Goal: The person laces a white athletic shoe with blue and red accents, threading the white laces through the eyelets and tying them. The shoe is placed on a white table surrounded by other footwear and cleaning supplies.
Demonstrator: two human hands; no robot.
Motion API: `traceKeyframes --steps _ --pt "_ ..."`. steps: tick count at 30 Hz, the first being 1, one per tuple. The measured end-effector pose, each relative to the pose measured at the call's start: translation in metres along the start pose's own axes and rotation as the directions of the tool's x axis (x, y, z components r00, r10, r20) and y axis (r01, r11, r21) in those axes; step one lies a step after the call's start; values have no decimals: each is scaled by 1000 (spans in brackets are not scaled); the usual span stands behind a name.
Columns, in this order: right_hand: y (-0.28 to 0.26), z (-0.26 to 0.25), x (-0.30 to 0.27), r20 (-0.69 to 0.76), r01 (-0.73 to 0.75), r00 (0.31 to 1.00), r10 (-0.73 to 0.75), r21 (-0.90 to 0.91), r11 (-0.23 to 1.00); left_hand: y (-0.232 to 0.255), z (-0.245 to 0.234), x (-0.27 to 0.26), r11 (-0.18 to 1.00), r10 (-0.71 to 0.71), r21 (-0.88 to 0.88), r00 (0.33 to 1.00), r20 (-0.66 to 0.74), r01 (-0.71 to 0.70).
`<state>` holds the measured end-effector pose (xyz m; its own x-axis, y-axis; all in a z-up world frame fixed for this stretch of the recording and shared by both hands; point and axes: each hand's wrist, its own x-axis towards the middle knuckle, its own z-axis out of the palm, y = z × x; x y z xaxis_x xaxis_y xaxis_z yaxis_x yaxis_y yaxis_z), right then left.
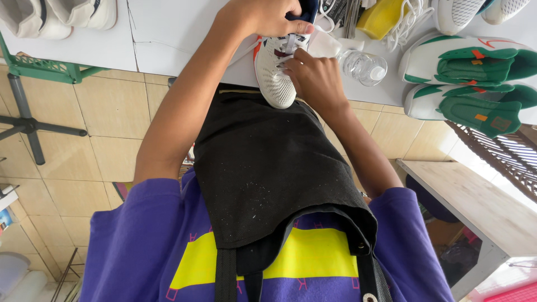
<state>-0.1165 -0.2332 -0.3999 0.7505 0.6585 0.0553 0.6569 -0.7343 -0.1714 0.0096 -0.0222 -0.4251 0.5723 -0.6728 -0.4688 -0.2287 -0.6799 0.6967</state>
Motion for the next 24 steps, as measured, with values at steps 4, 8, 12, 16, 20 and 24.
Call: traceKeyframes --steps 4,8,12,16,20,24 --pt "-3 -5 13 78 204 978 -192 -178 963 -1 2 3 1000 -26 -4 1000 -3 26" --pt "-4 -16 16 -14 259 966 -260 -64 964 12 -5 -8 999 24 -33 999 -31 -25" --pt "-8 -13 9 -78 207 977 -198 135 969 14 -1 -12 998 11 -55 999 -37 -13" --pt "-9 2 -11 -94 51 995 -22 310 949 5 3 -6 997 -15 -77 1000 -11 14" --pt "-22 7 -13 -150 -8 987 53 284 959 4 9 -5 998 -12 -59 1000 -28 10" --pt "-29 15 -13 -196 -50 976 97 228 972 3 8 -4 997 -32 -71 999 -27 30"
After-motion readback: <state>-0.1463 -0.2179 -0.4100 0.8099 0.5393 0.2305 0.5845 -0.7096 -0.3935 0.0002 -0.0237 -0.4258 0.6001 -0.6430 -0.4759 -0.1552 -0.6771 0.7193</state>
